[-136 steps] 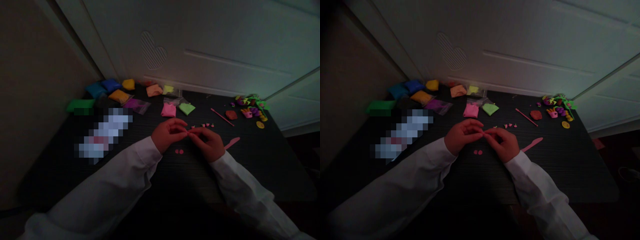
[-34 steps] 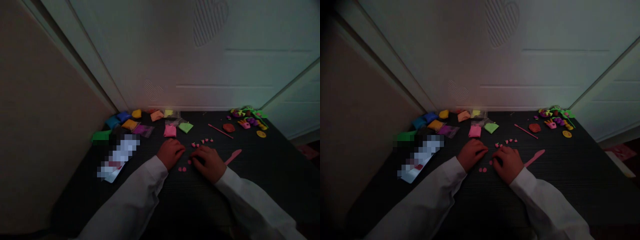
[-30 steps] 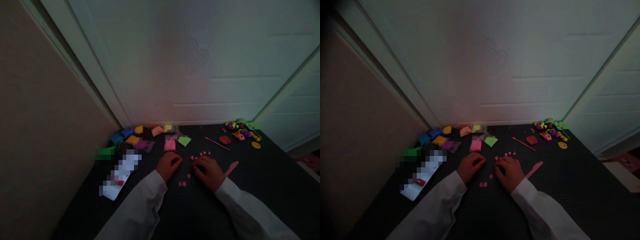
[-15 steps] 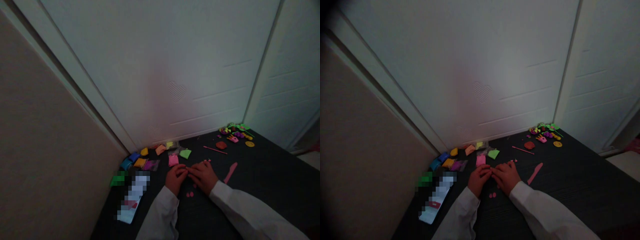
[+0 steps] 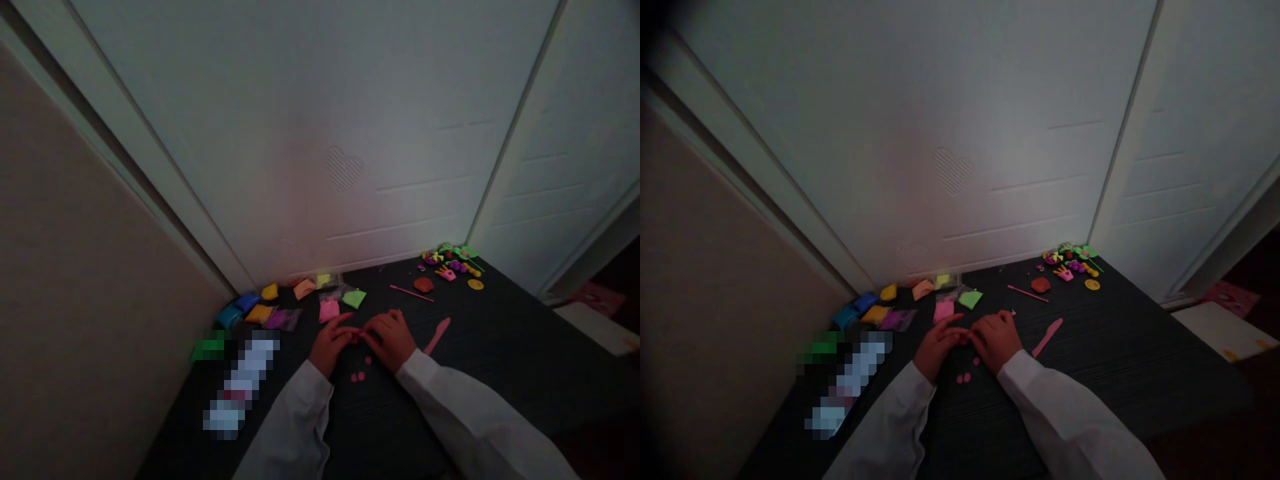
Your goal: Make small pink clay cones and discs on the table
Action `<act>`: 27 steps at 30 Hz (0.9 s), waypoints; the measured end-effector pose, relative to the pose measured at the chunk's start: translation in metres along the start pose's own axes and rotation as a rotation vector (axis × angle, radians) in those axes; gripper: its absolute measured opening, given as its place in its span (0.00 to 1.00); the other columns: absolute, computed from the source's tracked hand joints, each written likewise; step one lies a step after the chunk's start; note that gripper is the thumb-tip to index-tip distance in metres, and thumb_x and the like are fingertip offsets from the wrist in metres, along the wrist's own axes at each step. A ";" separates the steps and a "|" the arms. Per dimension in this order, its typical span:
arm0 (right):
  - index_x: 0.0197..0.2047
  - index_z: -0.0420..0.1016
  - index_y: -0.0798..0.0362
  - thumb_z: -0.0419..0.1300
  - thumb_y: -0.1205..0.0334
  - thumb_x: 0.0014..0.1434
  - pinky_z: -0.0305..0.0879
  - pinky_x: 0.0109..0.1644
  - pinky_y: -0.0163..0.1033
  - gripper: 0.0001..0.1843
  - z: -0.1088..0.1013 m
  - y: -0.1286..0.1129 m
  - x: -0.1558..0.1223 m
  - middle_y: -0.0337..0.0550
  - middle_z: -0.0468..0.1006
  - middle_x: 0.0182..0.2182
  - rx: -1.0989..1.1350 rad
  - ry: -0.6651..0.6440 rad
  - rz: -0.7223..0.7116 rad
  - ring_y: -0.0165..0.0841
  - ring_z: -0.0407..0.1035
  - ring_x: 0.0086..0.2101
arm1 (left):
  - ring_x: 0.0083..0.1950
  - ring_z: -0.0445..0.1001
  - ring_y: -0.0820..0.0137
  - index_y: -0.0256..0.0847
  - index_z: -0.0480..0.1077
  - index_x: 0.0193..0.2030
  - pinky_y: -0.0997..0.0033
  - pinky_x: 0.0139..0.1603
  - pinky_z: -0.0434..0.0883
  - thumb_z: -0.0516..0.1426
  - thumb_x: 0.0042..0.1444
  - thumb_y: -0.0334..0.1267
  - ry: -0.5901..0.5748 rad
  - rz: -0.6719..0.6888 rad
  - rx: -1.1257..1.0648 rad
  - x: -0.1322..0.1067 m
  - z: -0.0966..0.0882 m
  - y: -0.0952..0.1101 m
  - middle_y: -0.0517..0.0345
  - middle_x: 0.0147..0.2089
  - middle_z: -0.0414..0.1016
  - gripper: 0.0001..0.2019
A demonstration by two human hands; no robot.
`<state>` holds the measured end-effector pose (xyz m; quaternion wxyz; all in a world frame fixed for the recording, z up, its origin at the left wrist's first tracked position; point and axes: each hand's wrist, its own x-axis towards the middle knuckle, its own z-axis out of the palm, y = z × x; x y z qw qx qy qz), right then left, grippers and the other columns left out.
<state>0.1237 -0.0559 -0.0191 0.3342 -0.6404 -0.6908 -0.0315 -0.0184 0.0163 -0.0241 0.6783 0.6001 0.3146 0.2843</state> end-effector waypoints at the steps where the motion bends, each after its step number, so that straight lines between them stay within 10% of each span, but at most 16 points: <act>1: 0.30 0.66 0.52 0.50 0.61 0.53 0.47 0.44 0.42 0.06 -0.001 0.001 0.000 0.40 0.72 0.30 0.014 0.000 0.011 0.31 0.63 0.34 | 0.35 0.70 0.71 0.35 0.57 0.49 0.68 0.41 0.65 0.53 0.45 0.36 0.000 0.007 -0.016 0.001 -0.001 -0.001 0.50 0.37 0.72 0.22; 27: 0.39 0.68 0.51 0.53 0.59 0.50 0.63 0.38 0.37 0.12 -0.007 0.023 -0.002 0.40 0.73 0.31 0.266 0.152 0.154 0.31 0.67 0.33 | 0.30 0.68 0.74 0.33 0.64 0.39 0.73 0.32 0.64 0.55 0.44 0.37 0.006 0.027 -0.077 0.008 -0.006 -0.010 0.53 0.30 0.71 0.15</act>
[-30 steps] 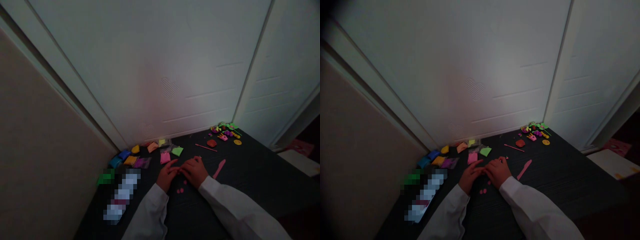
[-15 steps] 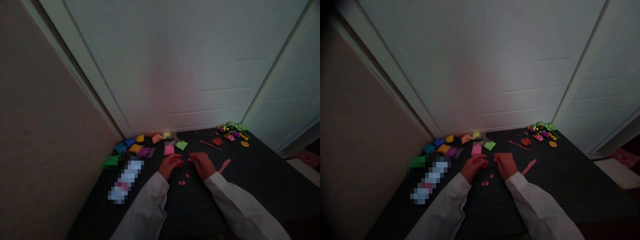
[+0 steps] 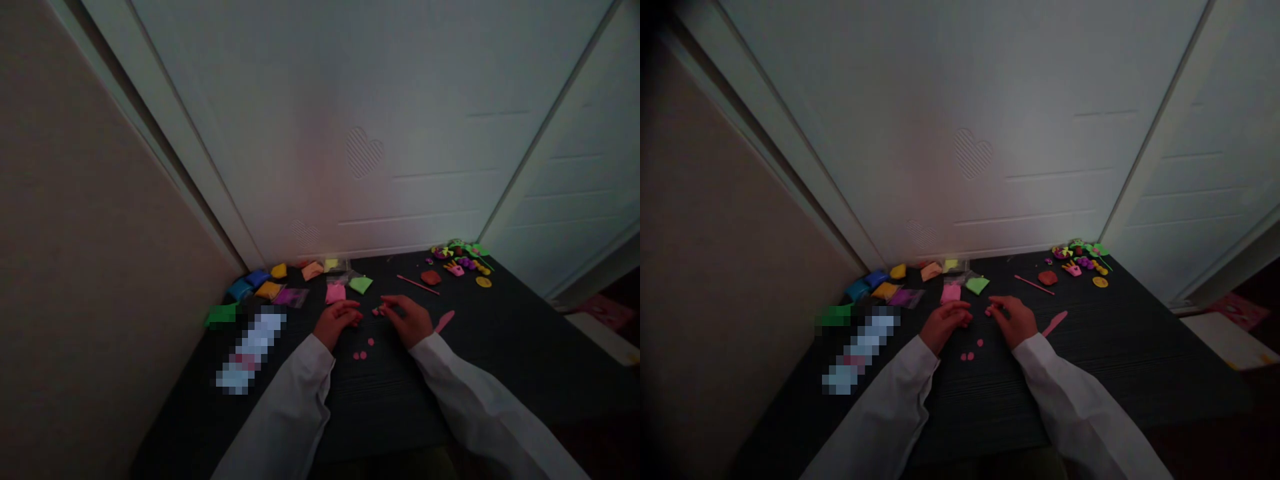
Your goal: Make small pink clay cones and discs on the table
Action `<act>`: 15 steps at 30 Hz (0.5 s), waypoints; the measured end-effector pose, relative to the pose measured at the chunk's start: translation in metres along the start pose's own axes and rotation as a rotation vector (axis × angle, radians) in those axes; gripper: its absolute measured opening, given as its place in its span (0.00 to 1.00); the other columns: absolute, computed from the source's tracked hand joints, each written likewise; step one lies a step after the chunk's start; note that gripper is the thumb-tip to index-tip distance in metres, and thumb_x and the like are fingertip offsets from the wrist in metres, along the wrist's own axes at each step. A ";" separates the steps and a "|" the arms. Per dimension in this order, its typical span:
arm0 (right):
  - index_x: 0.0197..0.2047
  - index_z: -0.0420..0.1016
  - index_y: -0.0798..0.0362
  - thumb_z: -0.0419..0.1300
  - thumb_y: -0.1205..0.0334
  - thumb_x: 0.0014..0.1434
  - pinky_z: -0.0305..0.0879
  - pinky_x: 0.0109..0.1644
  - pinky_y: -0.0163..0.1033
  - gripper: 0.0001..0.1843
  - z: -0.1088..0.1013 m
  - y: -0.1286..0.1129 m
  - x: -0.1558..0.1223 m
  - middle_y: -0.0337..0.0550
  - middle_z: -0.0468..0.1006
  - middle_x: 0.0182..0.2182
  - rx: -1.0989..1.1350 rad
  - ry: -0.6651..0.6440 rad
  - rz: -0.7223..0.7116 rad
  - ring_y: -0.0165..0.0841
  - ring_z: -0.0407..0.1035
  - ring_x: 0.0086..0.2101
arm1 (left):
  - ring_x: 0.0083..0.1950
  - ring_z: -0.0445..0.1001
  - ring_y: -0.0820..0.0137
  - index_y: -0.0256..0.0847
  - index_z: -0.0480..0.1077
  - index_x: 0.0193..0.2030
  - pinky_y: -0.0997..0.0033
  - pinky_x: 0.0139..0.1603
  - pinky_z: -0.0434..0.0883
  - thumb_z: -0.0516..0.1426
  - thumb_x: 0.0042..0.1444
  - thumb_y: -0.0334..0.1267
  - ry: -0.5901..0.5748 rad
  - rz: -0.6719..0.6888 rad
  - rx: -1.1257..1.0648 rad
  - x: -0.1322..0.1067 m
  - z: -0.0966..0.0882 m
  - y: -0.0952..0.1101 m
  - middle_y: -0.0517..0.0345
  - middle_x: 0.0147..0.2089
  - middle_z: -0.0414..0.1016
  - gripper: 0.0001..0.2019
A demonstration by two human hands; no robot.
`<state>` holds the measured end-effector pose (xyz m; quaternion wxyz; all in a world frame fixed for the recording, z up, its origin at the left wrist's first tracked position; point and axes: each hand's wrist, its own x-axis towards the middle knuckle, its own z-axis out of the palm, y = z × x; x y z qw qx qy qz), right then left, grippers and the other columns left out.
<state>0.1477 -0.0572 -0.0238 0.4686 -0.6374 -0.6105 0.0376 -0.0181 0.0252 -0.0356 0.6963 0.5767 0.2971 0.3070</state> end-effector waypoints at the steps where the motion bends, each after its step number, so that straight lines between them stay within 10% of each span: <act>1: 0.38 0.69 0.51 0.53 0.59 0.50 0.63 0.38 0.36 0.11 -0.001 -0.001 0.000 0.40 0.73 0.30 0.010 0.011 0.014 0.30 0.67 0.33 | 0.30 0.68 0.74 0.33 0.64 0.39 0.73 0.32 0.64 0.55 0.44 0.37 0.004 0.004 0.001 0.000 0.000 0.000 0.53 0.30 0.71 0.15; 15: 0.27 0.67 0.53 0.55 0.57 0.48 0.62 0.34 0.36 0.08 -0.004 0.000 0.004 0.40 0.71 0.26 0.025 0.060 0.020 0.30 0.65 0.29 | 0.30 0.68 0.74 0.34 0.65 0.38 0.74 0.31 0.64 0.55 0.43 0.38 0.031 0.018 0.010 0.000 0.000 0.000 0.54 0.29 0.71 0.15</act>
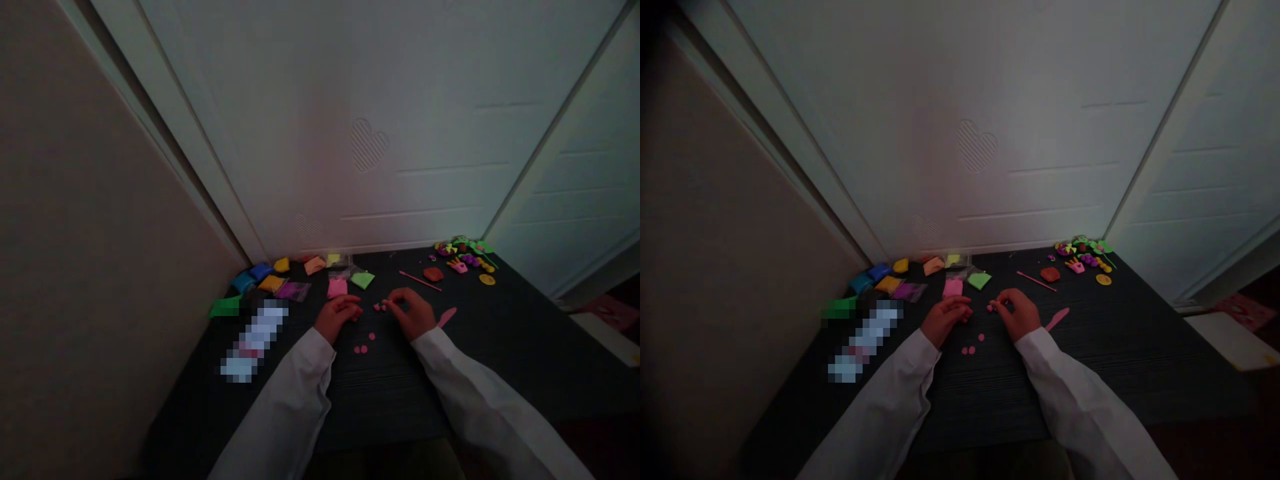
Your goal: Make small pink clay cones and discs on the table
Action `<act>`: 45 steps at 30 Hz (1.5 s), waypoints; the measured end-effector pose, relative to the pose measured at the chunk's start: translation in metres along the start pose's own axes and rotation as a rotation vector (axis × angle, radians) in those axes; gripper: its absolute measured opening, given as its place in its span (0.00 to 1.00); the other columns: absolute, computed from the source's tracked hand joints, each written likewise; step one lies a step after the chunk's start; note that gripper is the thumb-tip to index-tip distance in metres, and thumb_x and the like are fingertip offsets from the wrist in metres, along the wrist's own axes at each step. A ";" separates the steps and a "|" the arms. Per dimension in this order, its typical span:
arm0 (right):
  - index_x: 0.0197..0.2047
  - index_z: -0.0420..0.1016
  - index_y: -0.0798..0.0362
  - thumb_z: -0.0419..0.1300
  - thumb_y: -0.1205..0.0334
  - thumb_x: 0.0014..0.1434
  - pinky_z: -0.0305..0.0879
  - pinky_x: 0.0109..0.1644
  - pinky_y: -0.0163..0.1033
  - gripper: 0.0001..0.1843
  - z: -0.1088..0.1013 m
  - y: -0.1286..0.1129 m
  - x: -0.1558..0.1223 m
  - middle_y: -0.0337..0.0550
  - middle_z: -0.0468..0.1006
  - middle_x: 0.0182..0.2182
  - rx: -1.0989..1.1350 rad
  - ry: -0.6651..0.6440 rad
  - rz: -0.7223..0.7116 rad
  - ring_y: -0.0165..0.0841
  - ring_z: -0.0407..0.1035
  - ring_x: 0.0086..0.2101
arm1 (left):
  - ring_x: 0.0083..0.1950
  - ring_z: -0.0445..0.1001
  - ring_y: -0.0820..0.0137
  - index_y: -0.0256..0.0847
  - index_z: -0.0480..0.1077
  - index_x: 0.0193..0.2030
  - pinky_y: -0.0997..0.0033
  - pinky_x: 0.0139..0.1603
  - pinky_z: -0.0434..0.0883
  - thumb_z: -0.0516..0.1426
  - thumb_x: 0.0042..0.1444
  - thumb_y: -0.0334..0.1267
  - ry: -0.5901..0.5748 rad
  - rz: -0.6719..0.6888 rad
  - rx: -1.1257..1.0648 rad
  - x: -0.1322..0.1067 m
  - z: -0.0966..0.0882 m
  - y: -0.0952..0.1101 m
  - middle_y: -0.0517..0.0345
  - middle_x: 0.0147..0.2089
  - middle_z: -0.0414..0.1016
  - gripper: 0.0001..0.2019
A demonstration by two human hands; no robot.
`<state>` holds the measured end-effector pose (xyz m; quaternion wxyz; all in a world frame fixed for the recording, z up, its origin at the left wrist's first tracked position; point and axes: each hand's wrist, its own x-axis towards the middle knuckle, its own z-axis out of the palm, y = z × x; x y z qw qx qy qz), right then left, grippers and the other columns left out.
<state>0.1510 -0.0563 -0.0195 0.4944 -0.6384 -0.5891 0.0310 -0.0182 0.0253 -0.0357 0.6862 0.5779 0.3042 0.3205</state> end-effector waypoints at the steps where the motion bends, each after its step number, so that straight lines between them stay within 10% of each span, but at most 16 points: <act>1: 0.28 0.67 0.53 0.54 0.59 0.49 0.62 0.36 0.37 0.07 0.001 0.001 0.000 0.41 0.71 0.28 0.017 -0.015 -0.026 0.30 0.66 0.31 | 0.29 0.68 0.75 0.34 0.65 0.38 0.74 0.31 0.64 0.55 0.43 0.38 0.001 -0.002 0.001 0.000 0.000 0.000 0.54 0.29 0.71 0.15; 12: 0.23 0.63 0.53 0.45 0.60 0.55 0.57 0.30 0.35 0.13 0.000 -0.006 -0.002 0.39 0.65 0.21 -0.087 -0.113 -0.041 0.28 0.61 0.25 | 0.31 0.68 0.73 0.34 0.66 0.37 0.74 0.31 0.64 0.54 0.44 0.37 -0.024 -0.004 0.013 0.000 0.002 0.003 0.54 0.29 0.71 0.13; 20: 0.38 0.66 0.53 0.46 0.64 0.55 0.58 0.41 0.38 0.11 0.020 -0.016 0.014 0.45 0.69 0.34 0.009 -0.075 -0.192 0.31 0.62 0.37 | 0.31 0.67 0.73 0.33 0.68 0.35 0.74 0.32 0.64 0.54 0.44 0.38 -0.027 -0.027 0.001 -0.002 0.005 0.007 0.53 0.30 0.70 0.12; 30: 0.18 0.58 0.53 0.47 0.61 0.54 0.53 0.29 0.34 0.14 0.014 -0.021 0.011 0.38 0.59 0.19 -0.076 -0.185 -0.142 0.27 0.57 0.24 | 0.30 0.67 0.73 0.33 0.69 0.34 0.73 0.31 0.64 0.54 0.44 0.40 -0.050 -0.084 -0.045 0.002 0.007 0.010 0.53 0.28 0.70 0.13; 39: 0.39 0.65 0.53 0.46 0.63 0.55 0.58 0.36 0.35 0.10 0.010 -0.020 0.014 0.42 0.68 0.31 0.038 -0.130 -0.076 0.28 0.62 0.32 | 0.30 0.67 0.74 0.33 0.68 0.35 0.73 0.32 0.63 0.54 0.44 0.39 -0.098 -0.091 -0.080 0.008 0.006 0.007 0.53 0.29 0.70 0.13; 45: 0.23 0.64 0.54 0.48 0.60 0.54 0.56 0.30 0.34 0.11 0.012 -0.020 0.012 0.38 0.64 0.21 -0.005 -0.234 -0.074 0.27 0.60 0.25 | 0.28 0.66 0.75 0.33 0.68 0.34 0.73 0.31 0.63 0.54 0.44 0.39 -0.077 -0.101 -0.088 0.007 0.005 0.005 0.55 0.28 0.70 0.12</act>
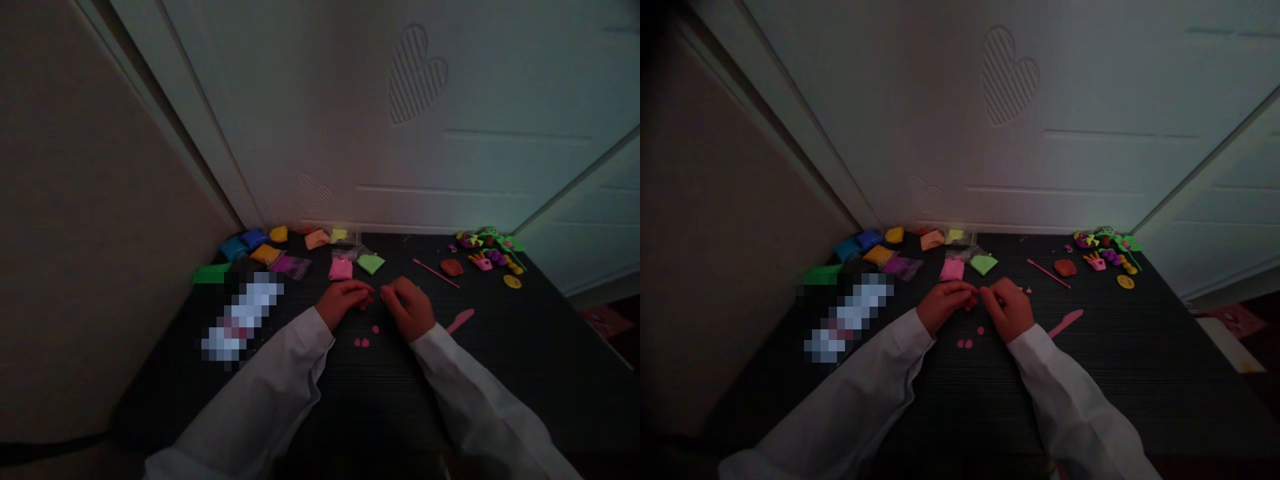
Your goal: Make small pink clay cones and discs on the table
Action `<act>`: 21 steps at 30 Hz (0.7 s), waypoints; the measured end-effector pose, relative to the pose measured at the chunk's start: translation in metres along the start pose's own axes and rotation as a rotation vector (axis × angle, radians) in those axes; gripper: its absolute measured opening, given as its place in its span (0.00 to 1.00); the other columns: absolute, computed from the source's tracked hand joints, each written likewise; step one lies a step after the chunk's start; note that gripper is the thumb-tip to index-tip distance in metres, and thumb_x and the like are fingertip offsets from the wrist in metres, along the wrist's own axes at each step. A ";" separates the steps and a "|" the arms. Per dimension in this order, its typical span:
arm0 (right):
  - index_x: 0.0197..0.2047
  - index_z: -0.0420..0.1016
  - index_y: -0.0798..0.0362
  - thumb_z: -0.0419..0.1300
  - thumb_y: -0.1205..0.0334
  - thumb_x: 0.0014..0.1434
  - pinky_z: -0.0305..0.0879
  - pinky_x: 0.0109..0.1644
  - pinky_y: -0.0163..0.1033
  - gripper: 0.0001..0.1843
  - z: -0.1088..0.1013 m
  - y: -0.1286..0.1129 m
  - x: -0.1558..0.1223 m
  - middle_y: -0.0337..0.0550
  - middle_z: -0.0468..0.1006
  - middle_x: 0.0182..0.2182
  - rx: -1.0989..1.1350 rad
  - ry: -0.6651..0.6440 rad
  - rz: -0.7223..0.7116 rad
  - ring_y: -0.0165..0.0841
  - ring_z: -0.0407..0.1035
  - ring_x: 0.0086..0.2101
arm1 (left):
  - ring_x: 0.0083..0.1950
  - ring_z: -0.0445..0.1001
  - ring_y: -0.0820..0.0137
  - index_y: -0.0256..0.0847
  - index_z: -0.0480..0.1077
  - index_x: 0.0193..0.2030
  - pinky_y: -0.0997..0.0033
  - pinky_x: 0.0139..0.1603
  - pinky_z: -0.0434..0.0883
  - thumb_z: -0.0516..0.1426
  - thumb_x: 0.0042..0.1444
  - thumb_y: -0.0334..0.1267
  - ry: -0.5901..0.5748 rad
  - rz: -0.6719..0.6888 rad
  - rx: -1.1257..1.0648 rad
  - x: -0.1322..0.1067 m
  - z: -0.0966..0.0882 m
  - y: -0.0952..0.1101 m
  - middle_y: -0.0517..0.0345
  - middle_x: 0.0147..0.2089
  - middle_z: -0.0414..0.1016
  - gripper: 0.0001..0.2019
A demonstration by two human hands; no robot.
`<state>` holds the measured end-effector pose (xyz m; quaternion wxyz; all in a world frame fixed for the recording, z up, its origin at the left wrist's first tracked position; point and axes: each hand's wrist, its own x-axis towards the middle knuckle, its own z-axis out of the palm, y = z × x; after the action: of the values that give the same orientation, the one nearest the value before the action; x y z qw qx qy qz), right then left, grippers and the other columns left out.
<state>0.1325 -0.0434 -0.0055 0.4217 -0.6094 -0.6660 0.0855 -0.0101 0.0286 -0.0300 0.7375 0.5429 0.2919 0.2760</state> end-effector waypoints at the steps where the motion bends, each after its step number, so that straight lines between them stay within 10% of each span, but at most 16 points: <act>1: 0.23 0.63 0.54 0.50 0.60 0.53 0.55 0.29 0.34 0.10 0.000 0.000 0.000 0.38 0.63 0.21 -0.001 0.008 0.004 0.27 0.59 0.25 | 0.28 0.66 0.75 0.33 0.68 0.34 0.73 0.31 0.63 0.54 0.44 0.39 0.005 0.002 -0.004 0.000 0.000 0.000 0.55 0.27 0.70 0.12; 9: 0.41 0.66 0.52 0.47 0.64 0.54 0.59 0.36 0.36 0.12 -0.005 -0.001 0.002 0.42 0.68 0.32 0.030 0.083 -0.033 0.30 0.62 0.32 | 0.29 0.66 0.75 0.32 0.68 0.34 0.74 0.31 0.63 0.54 0.44 0.39 -0.034 0.009 0.016 -0.002 0.000 0.002 0.54 0.28 0.70 0.12; 21: 0.34 0.68 0.53 0.46 0.62 0.55 0.60 0.37 0.36 0.10 -0.006 0.001 0.002 0.42 0.70 0.30 0.004 0.048 -0.055 0.30 0.63 0.33 | 0.29 0.66 0.74 0.33 0.68 0.34 0.73 0.31 0.63 0.54 0.45 0.38 -0.016 0.013 0.047 -0.003 0.000 0.004 0.55 0.28 0.69 0.12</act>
<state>0.1377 -0.0437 -0.0011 0.4408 -0.5919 -0.6721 0.0606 -0.0123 0.0275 -0.0263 0.7252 0.5641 0.2886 0.2695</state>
